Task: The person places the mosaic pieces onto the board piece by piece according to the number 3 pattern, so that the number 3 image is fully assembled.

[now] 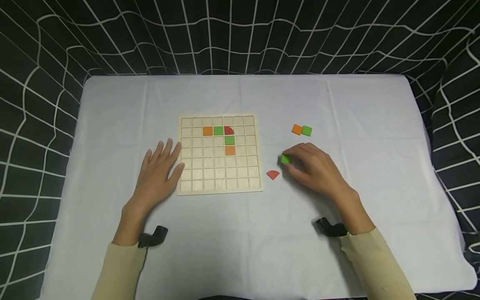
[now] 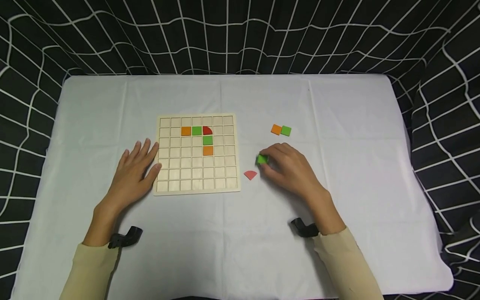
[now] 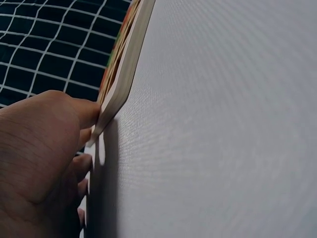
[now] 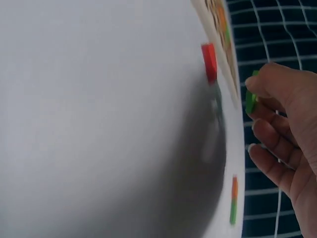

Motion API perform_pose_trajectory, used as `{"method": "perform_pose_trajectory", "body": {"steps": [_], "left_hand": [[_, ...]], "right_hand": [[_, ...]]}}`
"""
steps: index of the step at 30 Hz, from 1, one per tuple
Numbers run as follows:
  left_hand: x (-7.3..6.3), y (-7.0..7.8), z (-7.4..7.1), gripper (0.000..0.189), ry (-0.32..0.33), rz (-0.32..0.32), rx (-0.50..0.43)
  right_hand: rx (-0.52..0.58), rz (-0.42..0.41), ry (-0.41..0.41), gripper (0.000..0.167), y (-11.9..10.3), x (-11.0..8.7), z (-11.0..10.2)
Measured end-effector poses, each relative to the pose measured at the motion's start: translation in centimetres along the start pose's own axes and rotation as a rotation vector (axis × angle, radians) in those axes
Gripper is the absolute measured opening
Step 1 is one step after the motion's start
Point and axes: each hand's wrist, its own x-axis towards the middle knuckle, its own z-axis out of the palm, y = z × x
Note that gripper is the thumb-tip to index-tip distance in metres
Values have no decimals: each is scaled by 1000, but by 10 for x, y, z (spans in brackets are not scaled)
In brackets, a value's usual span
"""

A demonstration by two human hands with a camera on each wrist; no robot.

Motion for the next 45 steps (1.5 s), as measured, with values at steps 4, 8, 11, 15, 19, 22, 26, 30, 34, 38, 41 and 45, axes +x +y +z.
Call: {"method": "perform_pose_trajectory", "body": {"steps": [4,8,11,15,19,22,26,30,34,38,41,45], "left_hand": [[0,0,0,63,1,0,-2],[1,-1,0,63,8,3,-5],[1,-2,0,63,10,4,-2],[2,-2,2,63,9,5,2],[1,-1,1,63,9,4,-5],[1,0,0,63,4,0,-17],[0,0,-1,63,-8,-1,-25],[0,1,-2,63,-11,2,-21],[0,1,-2,63,-6,2,-13],[0,1,-2,63,-5,2,-8],[0,1,-2,63,-3,4,-7],[0,1,-1,63,12,7,-5]], "right_hand": [[25,-21,-25,25,-15,17,8],[51,-40,-49,26,-31,35,14],[65,-58,-68,28,-42,48,20],[78,-94,-85,29,-52,61,28],[99,-130,-87,24,-59,70,35],[113,-145,-100,22,-62,76,38],[112,-143,-119,22,-66,81,42],[100,-141,-131,25,-70,86,44],[103,-137,-134,26,-76,94,46],[104,-138,-146,23,-81,100,51],[93,-157,-156,20,-82,105,56],[75,-190,-156,18,-84,112,61]]}}
